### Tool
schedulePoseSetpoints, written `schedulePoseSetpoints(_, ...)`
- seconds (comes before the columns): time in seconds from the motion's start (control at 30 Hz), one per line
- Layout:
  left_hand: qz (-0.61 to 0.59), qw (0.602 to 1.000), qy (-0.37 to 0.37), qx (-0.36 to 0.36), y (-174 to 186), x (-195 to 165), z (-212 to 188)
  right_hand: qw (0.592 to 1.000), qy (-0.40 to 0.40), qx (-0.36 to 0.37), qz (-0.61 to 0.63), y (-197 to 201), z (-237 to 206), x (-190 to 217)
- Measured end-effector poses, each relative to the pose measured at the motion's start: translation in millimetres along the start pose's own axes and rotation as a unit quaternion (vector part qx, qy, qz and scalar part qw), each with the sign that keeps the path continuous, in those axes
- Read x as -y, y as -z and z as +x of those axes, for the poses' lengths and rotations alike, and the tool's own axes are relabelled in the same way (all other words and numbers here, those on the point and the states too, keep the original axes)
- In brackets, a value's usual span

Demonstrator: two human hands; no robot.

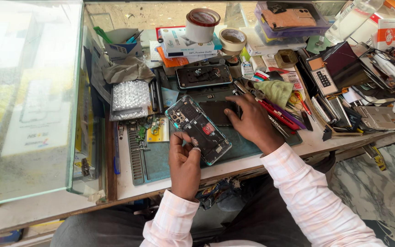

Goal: The person removes the back cover of a teal smartphone using a prying tool and tweezers. They carefully pry around the edges and lift the cover to expose the internal components.

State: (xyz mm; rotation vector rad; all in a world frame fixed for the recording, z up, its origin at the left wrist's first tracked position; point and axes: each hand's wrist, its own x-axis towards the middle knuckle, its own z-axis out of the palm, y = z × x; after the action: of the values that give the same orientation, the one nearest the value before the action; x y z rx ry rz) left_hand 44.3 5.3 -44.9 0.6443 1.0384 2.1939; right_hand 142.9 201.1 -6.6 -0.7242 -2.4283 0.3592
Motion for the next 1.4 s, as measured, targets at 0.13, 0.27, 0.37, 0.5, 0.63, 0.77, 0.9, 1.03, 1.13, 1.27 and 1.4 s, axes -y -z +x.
schedulePoseSetpoints(0.13,0.019,1.0,-0.004,-0.003,-0.6,0.9,-1.4,0.998,0.055,-0.035,-0.022,0.3,0.6,2.0)
schedulePoseSetpoints(0.27,0.022,1.0,-0.005,-0.003,-0.8,1.8,-3.9,0.996,0.047,-0.07,0.006,12.7,-11.5,13.1)
schedulePoseSetpoints(0.37,0.034,0.999,-0.015,0.002,-1.8,1.9,-2.6,0.994,-0.02,-0.004,0.106,23.2,-27.4,30.0)
schedulePoseSetpoints(0.5,0.038,0.999,-0.032,0.013,-4.9,2.1,-5.1,0.97,-0.064,0.143,0.186,32.6,-52.1,55.0)
schedulePoseSetpoints(0.63,0.021,0.999,-0.021,0.022,-1.6,-0.1,-6.5,0.975,0.053,0.095,0.196,32.8,-61.0,67.8)
schedulePoseSetpoints(0.77,-0.029,0.998,0.013,0.055,-1.9,-4.5,-5.9,0.981,0.029,0.078,0.175,29.0,-61.1,72.2)
schedulePoseSetpoints(0.9,-0.049,0.996,0.033,0.059,-5.9,-17.5,-3.5,0.985,0.002,0.077,0.158,31.7,-61.5,72.8)
schedulePoseSetpoints(1.03,0.03,0.993,0.116,-0.02,-1.6,-36.3,5.9,0.975,0.008,0.107,0.193,44.5,-59.0,62.0)
schedulePoseSetpoints(1.13,0.053,0.987,0.149,-0.008,4.3,-46.4,9.0,0.963,0.021,0.138,0.231,51.6,-56.4,50.1)
schedulePoseSetpoints(1.27,0.108,0.979,0.159,0.063,6.8,-55.3,12.0,0.944,0.025,0.183,0.274,55.1,-52.8,32.8)
schedulePoseSetpoints(1.4,0.259,0.945,0.189,0.061,7.5,-71.2,10.3,0.929,0.052,0.222,0.293,55.1,-51.7,18.7)
